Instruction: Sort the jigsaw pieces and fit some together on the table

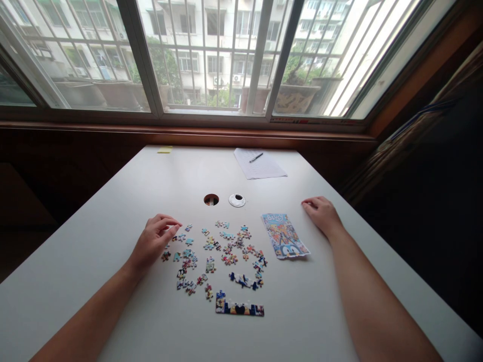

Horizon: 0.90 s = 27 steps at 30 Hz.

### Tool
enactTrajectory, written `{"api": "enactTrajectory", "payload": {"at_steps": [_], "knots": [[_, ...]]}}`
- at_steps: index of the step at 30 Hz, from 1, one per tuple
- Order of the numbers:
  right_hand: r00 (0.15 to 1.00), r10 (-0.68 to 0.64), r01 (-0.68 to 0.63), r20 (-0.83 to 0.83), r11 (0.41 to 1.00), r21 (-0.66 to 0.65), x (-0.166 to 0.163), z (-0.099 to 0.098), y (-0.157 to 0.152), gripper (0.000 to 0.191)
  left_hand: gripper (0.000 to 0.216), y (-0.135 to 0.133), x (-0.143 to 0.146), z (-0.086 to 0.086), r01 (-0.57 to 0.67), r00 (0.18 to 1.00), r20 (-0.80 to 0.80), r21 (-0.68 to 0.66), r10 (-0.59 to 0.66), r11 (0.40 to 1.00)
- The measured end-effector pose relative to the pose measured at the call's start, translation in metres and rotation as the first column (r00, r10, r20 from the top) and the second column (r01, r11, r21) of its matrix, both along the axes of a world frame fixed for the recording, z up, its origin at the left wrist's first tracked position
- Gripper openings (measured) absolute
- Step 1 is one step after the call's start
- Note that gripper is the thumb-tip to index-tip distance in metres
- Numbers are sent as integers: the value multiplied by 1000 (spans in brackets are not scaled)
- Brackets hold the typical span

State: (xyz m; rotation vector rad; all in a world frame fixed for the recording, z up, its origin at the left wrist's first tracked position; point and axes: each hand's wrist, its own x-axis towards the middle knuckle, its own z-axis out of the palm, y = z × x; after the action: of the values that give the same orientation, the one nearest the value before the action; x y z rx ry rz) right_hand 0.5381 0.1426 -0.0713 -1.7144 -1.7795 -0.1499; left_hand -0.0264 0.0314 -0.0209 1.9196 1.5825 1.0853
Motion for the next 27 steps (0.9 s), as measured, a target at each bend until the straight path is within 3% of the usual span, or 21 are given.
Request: {"api": "enactTrajectory", "payload": {"at_steps": [4, 7, 11, 15, 20, 27], "knots": [[1000, 0, 0, -2, 1000, 4, 0, 0, 1, 20, 28, 2, -5, 0, 35, 999, 22, -45, -34, 998], [1000, 0, 0, -2, 1000, 5, 1, -1, 2, 20, 25, 5, -18, 0, 154, 988, -10, -119, -156, 981], [1000, 2, -2, -1, 1000, 6, 1, -1, 2, 21, 21, 5, -35, 4, 323, 929, -103, -242, -355, 915], [1000, 1, -1, -1, 1000, 7, 1, -1, 2, 21, 21, -1, -39, 9, 405, 861, -191, -303, -471, 863], [1000, 2, -2, 1, 1000, 6, 2, -2, 2, 22, 13, -4, -36, 9, 443, 822, -258, -271, -508, 854], [1000, 3, -3, 2, 1000, 9, 2, -3, 4, 21, 14, 2, -37, 5, 463, 818, -216, -302, -533, 833]]}}
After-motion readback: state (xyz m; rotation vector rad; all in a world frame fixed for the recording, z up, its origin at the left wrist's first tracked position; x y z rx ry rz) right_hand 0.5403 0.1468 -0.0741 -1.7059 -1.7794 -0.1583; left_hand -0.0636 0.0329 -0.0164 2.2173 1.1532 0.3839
